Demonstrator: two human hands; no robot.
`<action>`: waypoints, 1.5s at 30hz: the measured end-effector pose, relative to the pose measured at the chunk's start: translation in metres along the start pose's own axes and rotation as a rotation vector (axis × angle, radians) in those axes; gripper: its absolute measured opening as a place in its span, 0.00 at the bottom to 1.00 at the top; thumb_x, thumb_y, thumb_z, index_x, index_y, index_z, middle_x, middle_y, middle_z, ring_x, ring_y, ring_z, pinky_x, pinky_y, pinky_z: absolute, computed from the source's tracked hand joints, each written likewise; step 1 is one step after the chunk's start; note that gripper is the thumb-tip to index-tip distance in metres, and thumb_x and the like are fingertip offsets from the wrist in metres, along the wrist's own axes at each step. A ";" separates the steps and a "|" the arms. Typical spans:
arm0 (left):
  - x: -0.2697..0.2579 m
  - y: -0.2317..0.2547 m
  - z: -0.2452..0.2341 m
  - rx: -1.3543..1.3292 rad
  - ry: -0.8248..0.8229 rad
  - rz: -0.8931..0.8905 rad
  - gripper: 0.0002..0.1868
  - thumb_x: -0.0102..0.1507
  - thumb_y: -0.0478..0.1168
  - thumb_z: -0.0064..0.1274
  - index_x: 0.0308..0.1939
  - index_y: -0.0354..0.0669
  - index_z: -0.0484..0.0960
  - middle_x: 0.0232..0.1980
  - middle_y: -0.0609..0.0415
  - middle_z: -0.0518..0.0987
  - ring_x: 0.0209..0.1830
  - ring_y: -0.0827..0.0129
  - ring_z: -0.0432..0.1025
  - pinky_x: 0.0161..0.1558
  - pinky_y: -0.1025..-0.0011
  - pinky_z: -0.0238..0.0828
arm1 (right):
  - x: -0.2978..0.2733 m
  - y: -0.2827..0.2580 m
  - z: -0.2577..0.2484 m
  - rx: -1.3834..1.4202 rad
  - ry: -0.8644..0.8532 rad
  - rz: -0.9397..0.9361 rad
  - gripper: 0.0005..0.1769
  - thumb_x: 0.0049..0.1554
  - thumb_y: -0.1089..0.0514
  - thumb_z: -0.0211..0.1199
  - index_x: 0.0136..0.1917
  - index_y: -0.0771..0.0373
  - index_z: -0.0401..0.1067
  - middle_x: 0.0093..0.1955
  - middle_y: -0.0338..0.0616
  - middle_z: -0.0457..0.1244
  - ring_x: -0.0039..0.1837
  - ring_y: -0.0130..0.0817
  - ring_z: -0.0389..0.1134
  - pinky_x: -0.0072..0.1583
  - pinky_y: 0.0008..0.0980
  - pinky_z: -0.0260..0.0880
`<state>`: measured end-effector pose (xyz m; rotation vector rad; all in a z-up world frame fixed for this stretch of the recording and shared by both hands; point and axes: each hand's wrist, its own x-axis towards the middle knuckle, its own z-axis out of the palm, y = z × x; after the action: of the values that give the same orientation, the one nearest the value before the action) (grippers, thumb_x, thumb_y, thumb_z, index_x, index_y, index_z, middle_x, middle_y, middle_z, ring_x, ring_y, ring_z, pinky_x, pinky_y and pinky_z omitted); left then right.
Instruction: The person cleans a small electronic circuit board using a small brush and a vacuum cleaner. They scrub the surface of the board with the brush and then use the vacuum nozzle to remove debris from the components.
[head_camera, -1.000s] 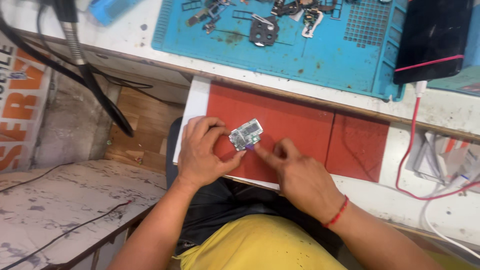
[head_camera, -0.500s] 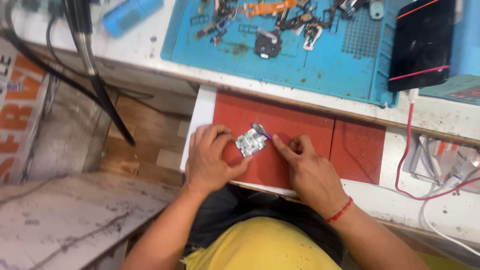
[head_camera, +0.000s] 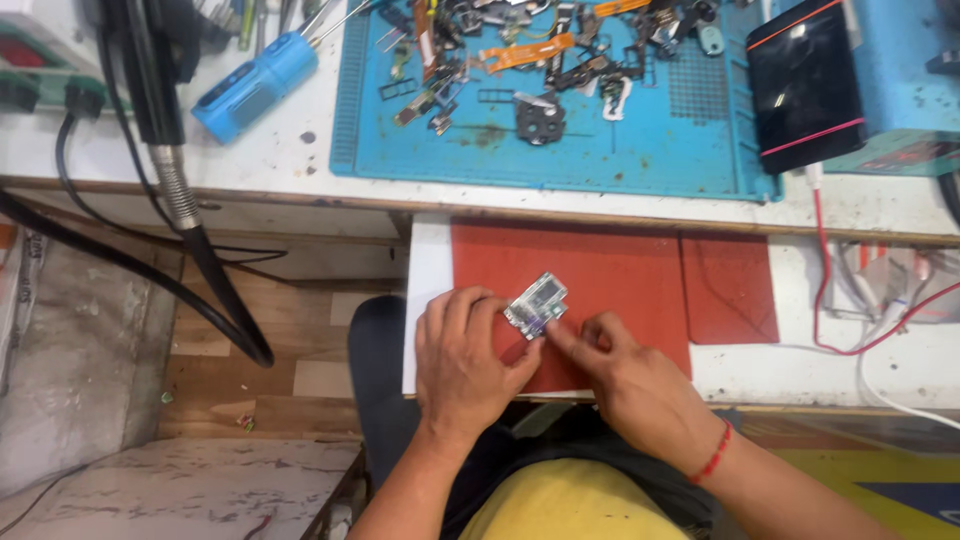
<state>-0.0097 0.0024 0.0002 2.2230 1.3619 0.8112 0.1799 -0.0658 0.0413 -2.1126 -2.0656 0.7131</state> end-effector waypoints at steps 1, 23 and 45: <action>0.000 -0.001 -0.001 -0.002 -0.015 -0.005 0.27 0.48 0.49 0.72 0.45 0.41 0.82 0.51 0.54 0.75 0.58 0.56 0.67 0.57 0.56 0.64 | -0.002 -0.004 0.001 -0.012 -0.026 -0.006 0.43 0.47 0.69 0.55 0.76 0.46 0.65 0.57 0.49 0.62 0.39 0.54 0.70 0.42 0.48 0.72; 0.000 -0.004 -0.004 0.030 -0.061 0.006 0.26 0.51 0.54 0.68 0.44 0.41 0.82 0.61 0.45 0.71 0.62 0.49 0.63 0.59 0.51 0.60 | -0.006 -0.018 0.016 0.080 0.101 0.101 0.42 0.47 0.71 0.53 0.74 0.47 0.65 0.52 0.51 0.63 0.43 0.53 0.71 0.45 0.48 0.72; -0.004 -0.001 0.004 0.035 0.029 0.028 0.23 0.50 0.52 0.69 0.40 0.40 0.85 0.54 0.51 0.73 0.58 0.54 0.65 0.57 0.56 0.65 | -0.005 0.019 -0.002 -0.042 0.073 -0.009 0.41 0.50 0.69 0.53 0.76 0.45 0.64 0.55 0.49 0.63 0.41 0.51 0.71 0.42 0.45 0.74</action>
<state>-0.0092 -0.0008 -0.0044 2.2706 1.3711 0.8390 0.1985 -0.0714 0.0367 -2.1159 -2.0688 0.5880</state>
